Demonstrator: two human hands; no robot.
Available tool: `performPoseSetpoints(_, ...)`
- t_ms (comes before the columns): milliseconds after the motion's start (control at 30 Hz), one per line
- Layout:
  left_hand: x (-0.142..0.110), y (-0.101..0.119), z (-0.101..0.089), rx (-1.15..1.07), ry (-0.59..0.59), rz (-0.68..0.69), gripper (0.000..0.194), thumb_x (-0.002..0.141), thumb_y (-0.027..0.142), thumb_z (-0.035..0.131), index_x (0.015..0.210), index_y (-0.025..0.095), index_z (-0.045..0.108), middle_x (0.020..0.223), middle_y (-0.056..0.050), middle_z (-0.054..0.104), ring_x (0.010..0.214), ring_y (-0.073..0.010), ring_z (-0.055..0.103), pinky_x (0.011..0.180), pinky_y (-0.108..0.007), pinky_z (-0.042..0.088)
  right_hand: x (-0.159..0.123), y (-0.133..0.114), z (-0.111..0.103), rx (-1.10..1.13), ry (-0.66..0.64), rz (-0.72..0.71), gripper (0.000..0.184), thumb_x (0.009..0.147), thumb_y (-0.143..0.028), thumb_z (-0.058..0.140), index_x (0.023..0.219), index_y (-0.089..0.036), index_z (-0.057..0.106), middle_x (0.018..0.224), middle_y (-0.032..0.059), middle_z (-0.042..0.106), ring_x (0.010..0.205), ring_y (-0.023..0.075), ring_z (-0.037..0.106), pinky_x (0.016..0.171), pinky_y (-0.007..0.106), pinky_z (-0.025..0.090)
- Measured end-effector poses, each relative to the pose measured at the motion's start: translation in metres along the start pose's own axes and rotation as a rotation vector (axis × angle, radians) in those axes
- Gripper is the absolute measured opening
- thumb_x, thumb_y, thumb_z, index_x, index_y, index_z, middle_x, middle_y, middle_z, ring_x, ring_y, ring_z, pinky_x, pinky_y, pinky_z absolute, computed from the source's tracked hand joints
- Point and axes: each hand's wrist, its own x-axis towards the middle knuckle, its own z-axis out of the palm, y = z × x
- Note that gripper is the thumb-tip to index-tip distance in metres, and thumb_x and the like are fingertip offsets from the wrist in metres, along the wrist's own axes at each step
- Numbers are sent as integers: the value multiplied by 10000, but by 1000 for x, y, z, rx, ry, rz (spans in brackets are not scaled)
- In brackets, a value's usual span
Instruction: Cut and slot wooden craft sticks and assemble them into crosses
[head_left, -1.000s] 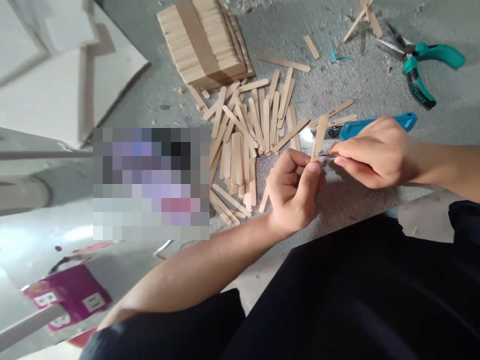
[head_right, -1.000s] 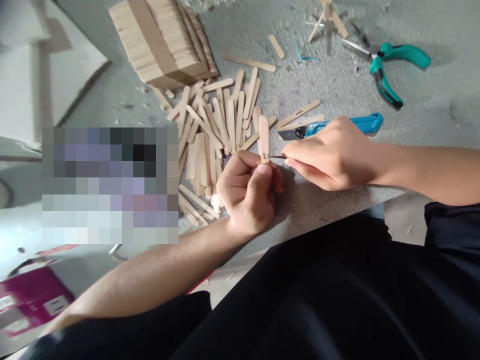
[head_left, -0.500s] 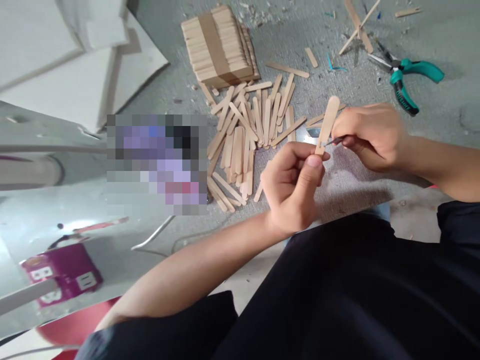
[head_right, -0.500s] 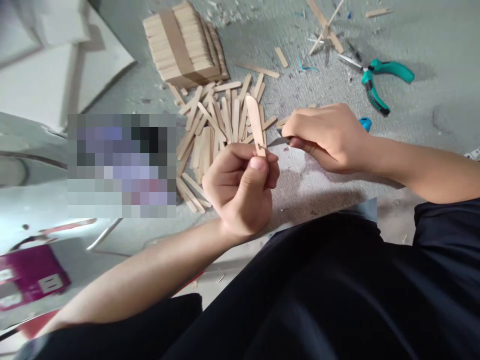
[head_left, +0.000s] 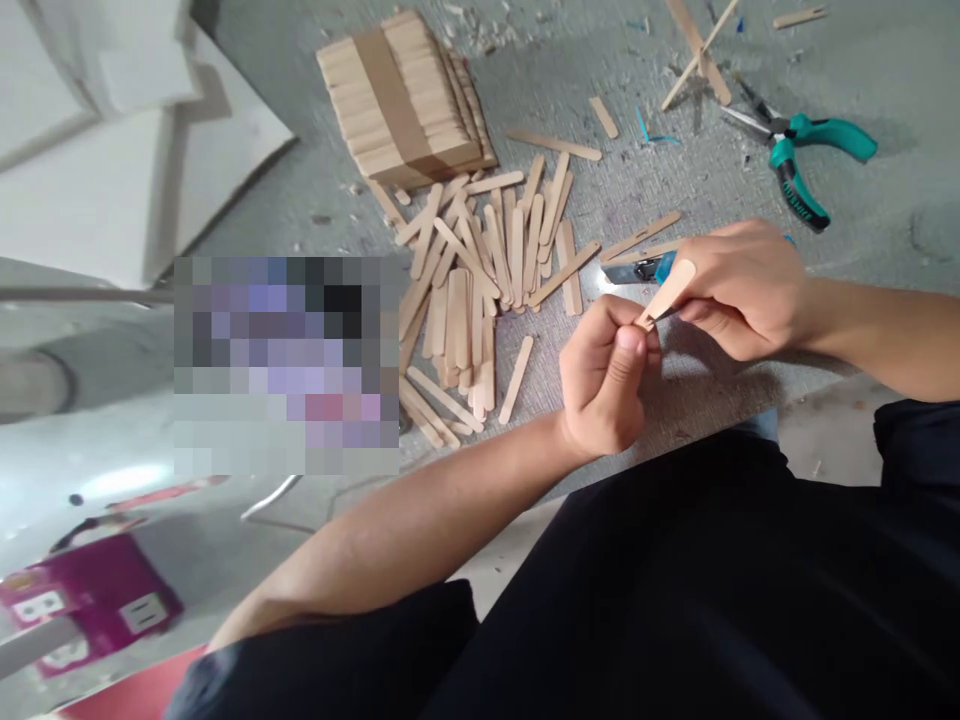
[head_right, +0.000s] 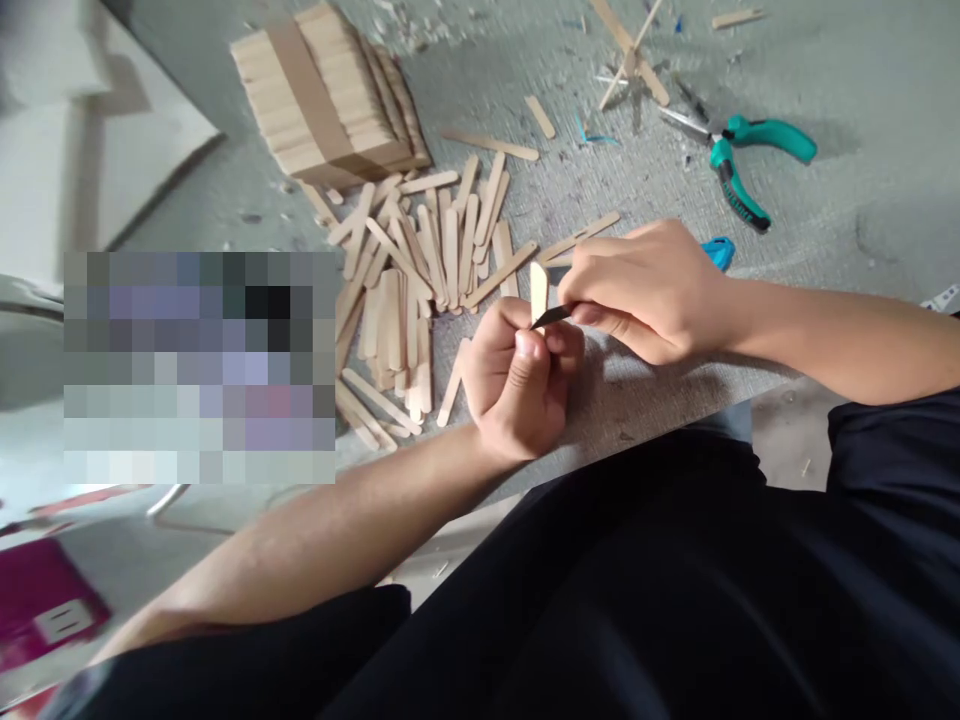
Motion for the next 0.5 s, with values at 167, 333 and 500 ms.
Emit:
performPoseSetpoints(167, 1, 0, -1, -119, -121, 94, 265, 1177, 401, 583, 976, 239, 645, 690, 32, 475, 524, -89, 375, 507, -249, 342, 3, 4, -2, -58, 163, -175, 150, 1200, -296, 480, 1220, -258, 623, 1014, -6, 806, 733, 136, 711, 677, 320, 543)
performPoseSetpoints(333, 5, -8, -1, -113, -173, 229, 198, 1173, 340, 564, 1049, 225, 666, 731, 23, 497, 540, -85, 433, 505, -225, 381, 9, 8, 6, -78, 310, -245, 126, 1171, -366, 552, 1139, -285, 643, 955, -31, 843, 698, 127, 765, 578, 304, 523)
performPoseSetpoints(500, 7, -8, -4, -56, -165, 276, 186, 1159, 300, 594, 1044, 206, 707, 797, -15, 622, 654, -111, 592, 612, -254, 485, 11, 7, 5, 36, 316, -249, 145, 1153, -315, 601, 1068, -227, 678, 929, 13, 828, 701, 157, 762, 586, 331, 548)
